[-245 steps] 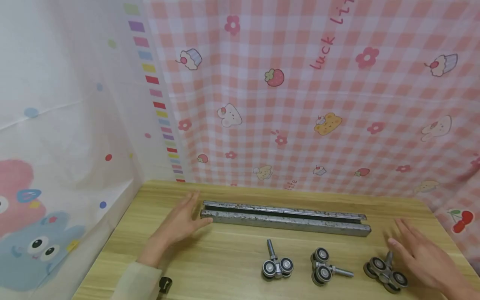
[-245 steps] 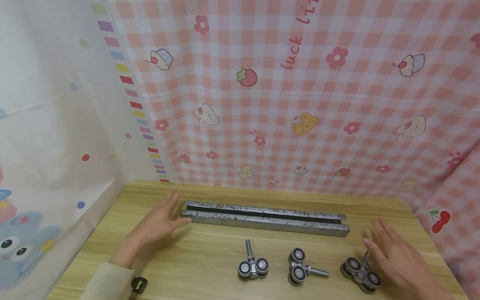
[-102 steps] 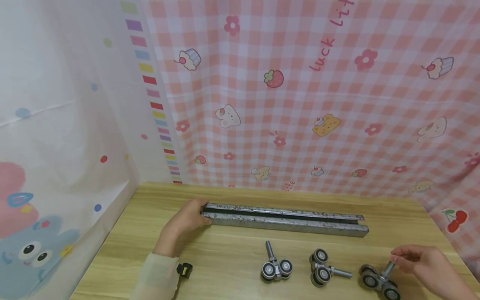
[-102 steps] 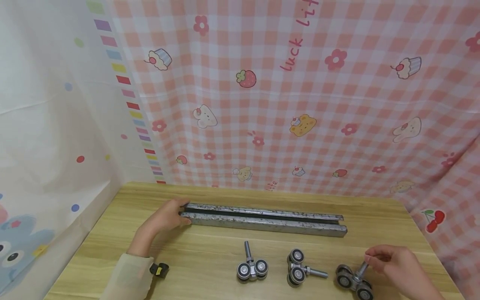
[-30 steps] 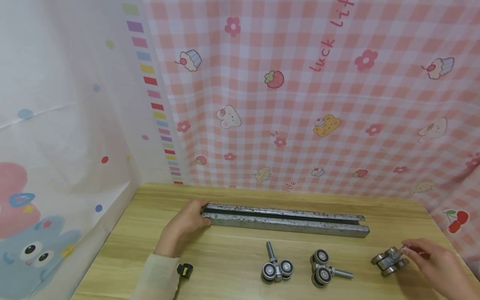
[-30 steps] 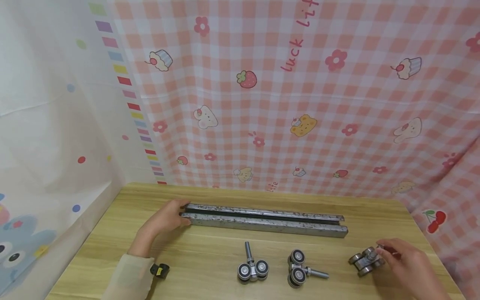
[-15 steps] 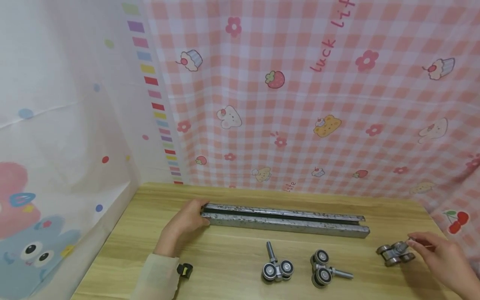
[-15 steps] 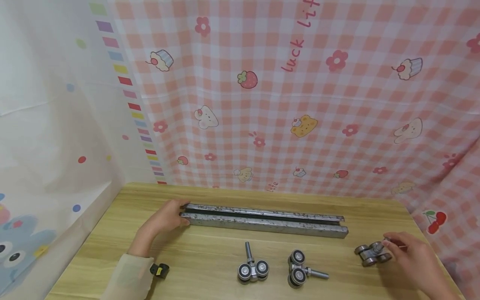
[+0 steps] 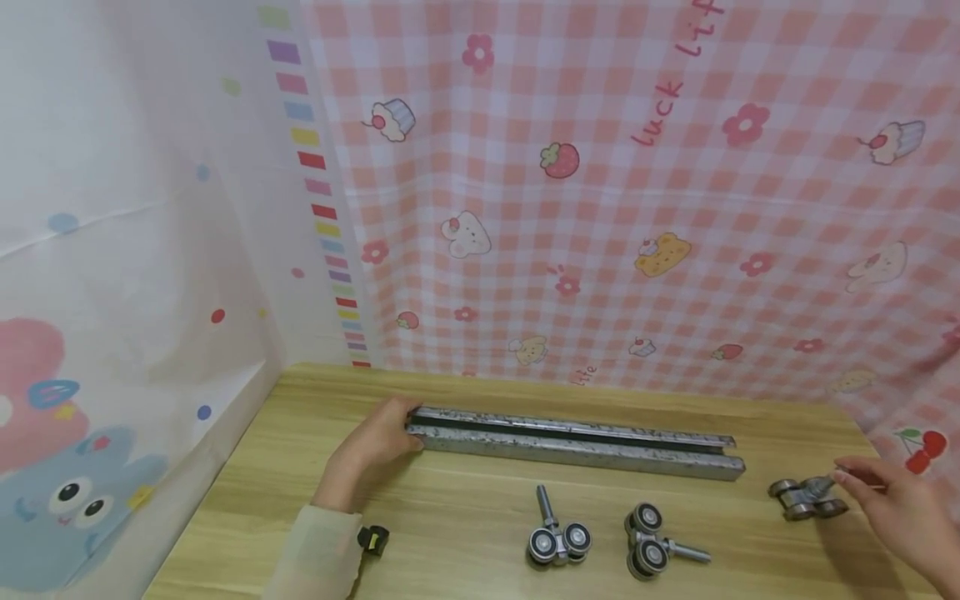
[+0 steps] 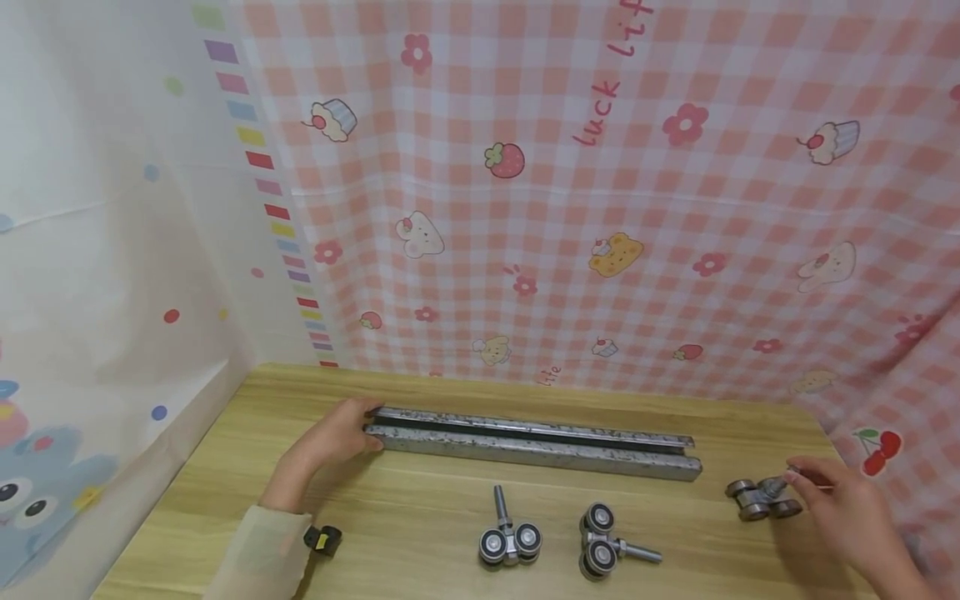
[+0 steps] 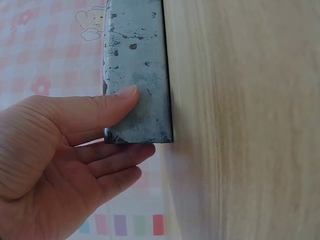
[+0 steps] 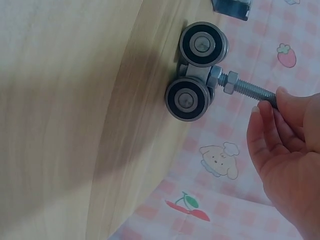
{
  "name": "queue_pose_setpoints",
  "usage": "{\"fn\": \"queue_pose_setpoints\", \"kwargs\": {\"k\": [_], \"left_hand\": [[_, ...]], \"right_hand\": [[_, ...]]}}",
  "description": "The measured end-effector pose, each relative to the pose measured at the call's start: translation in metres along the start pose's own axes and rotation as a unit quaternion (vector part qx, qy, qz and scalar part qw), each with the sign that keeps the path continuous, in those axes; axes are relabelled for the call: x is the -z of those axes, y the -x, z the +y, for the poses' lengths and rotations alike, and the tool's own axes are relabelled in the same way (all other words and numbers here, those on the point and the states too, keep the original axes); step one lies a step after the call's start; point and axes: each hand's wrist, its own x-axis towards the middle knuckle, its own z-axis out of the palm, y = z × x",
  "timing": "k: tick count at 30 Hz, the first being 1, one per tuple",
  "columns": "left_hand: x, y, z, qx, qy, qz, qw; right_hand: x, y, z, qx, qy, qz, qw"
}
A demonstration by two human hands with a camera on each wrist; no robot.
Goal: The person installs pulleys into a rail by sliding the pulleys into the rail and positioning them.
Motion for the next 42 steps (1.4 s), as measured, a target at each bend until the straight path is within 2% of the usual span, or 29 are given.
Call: {"fn": "queue_pose_setpoints", "kwargs": {"k": [8,16,27,34,37,42], "left_hand": [[0.001,-0.001,0.001,0.000,0.002,-0.002,1.0000],[0.001,-0.001,0.001,-0.005,-0.004,-0.002,1.0000],[0.001,-0.001,-0.001,-0.008,-0.004,-0.002,1.0000],[0.001,0.000,-0.002,-0.008,-0.002,-0.001,1.0000],[0.001,0.000,-0.002,-0.008,-0.004,0.000,1.0000],[0.001,-0.001,0.000,-0.010,-0.005,0.004,0.9999]], "right_hand": [[0.000,-0.006,0.007,-0.038,0.006,-0.005,0.999],[-0.008,-0.011,0.007,-0.064,0.012,0.019,0.998],[-0.012,-0.017,0.001,-0.056,0.020,0.017,0.998],[-0.012,-0.022,-0.005,-0.054,0.009,-0.007,0.998],[-0.014,-0.022,-0.006,-0.048,-0.003,-0.007,0.999],[-0.019,-0.022,-0.008,-0.017,-0.016,0.017,1.000]]}}
